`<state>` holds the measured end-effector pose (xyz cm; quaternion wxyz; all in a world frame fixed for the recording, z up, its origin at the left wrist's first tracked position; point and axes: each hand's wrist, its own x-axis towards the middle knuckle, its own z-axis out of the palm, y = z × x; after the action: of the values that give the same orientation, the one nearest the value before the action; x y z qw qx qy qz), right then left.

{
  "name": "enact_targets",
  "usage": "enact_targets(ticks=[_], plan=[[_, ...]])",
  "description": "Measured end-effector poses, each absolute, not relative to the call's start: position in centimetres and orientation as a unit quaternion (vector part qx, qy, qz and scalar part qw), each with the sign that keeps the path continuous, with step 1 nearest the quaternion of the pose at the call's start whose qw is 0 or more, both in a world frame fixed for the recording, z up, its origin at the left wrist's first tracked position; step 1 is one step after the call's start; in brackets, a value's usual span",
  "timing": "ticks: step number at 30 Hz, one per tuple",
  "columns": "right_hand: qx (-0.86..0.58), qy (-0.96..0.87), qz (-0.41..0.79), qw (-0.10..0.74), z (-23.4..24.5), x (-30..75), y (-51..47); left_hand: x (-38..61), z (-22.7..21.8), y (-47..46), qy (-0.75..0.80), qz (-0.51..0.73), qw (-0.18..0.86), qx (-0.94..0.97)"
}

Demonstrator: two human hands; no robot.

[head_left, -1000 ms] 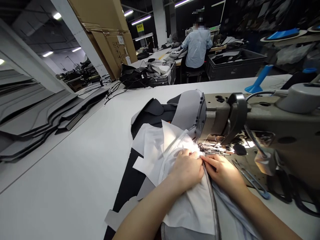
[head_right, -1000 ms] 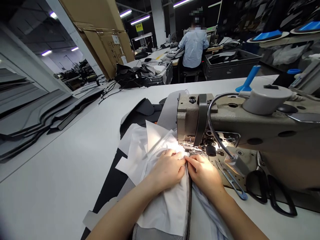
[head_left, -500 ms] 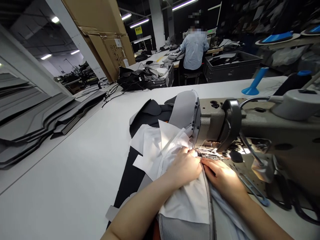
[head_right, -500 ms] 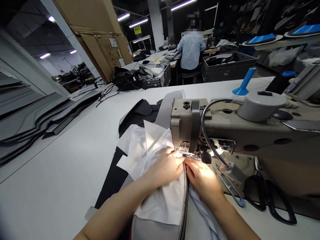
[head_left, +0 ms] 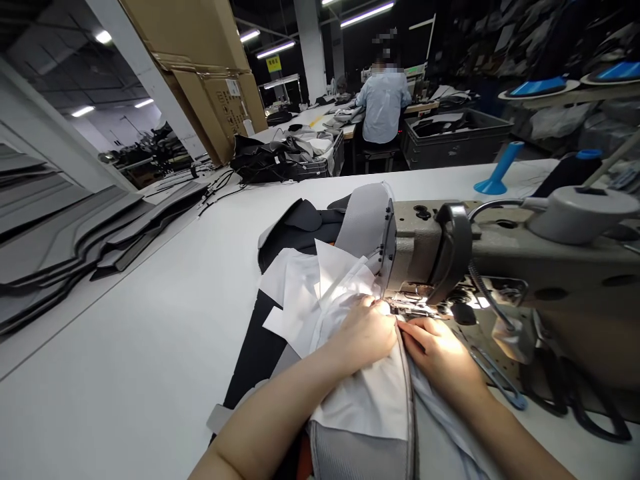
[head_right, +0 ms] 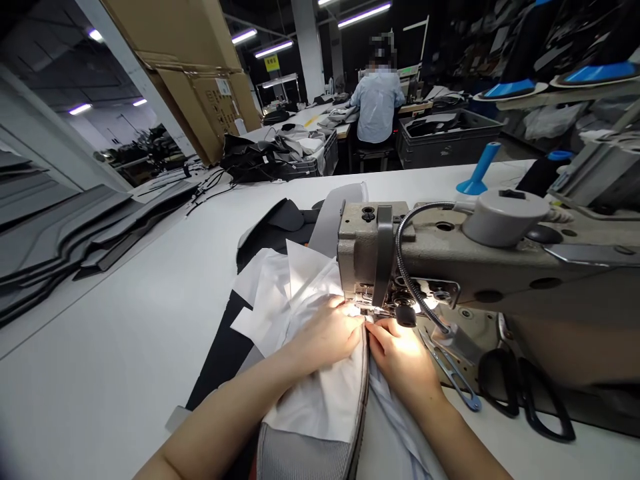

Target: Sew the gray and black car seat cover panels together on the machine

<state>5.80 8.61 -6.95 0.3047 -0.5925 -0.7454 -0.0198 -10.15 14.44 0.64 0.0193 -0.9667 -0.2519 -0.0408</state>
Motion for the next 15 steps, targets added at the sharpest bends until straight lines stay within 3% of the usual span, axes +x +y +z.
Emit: enact_targets(ticks=[15], plan=[[-0.594, -0.741, -0.018, 0.312, -7.12, 5.6, 8.71, -10.39, 0.94, 14.4, -0.243, -0.022, 0.022, -0.97]])
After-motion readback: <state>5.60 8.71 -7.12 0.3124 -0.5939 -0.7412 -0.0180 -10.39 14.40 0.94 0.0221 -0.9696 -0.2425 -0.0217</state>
